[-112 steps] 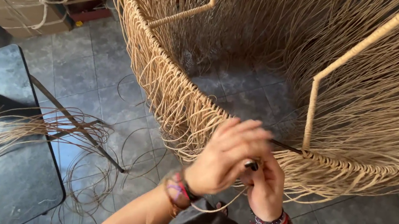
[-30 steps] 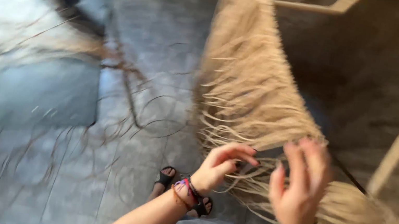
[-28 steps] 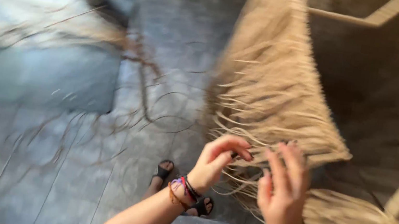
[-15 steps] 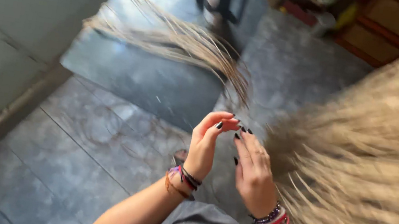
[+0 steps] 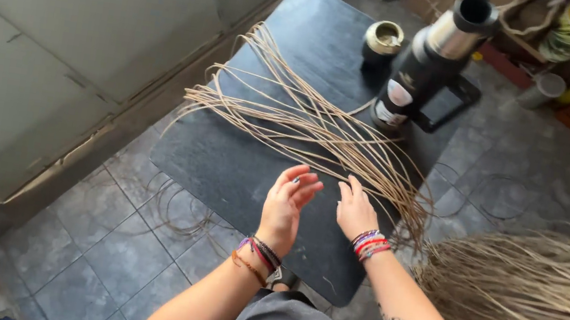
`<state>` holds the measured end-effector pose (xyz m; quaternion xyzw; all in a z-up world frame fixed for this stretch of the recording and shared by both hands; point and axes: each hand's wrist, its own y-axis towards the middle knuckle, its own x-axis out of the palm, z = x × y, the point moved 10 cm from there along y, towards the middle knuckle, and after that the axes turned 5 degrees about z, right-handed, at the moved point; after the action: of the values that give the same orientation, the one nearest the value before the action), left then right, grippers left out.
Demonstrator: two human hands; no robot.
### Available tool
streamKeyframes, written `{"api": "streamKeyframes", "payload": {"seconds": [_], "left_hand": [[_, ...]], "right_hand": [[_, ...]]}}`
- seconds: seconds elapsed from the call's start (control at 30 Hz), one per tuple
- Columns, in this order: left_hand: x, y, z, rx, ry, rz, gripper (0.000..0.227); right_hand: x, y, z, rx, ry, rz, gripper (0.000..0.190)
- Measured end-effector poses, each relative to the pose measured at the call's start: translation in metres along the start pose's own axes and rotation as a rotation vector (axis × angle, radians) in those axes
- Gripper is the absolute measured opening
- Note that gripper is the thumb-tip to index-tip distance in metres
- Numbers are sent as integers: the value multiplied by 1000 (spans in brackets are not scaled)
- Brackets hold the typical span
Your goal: Weaving and knotting natural fiber strands onto a large circular frame to construct a lampshade.
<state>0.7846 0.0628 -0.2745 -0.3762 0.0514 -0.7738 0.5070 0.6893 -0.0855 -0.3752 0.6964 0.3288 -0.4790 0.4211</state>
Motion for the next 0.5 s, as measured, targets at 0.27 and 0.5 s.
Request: {"api": "streamKeyframes", "payload": {"seconds": [0.27, 0.5], "left_hand": [[-31, 4, -83, -530, 88, -197, 48], [109, -48, -47, -698, -392, -601, 83]], "right_hand": [[-66, 37, -6, 218, 460, 30, 14], [-268, 27, -88, 48, 442, 288, 8]]}}
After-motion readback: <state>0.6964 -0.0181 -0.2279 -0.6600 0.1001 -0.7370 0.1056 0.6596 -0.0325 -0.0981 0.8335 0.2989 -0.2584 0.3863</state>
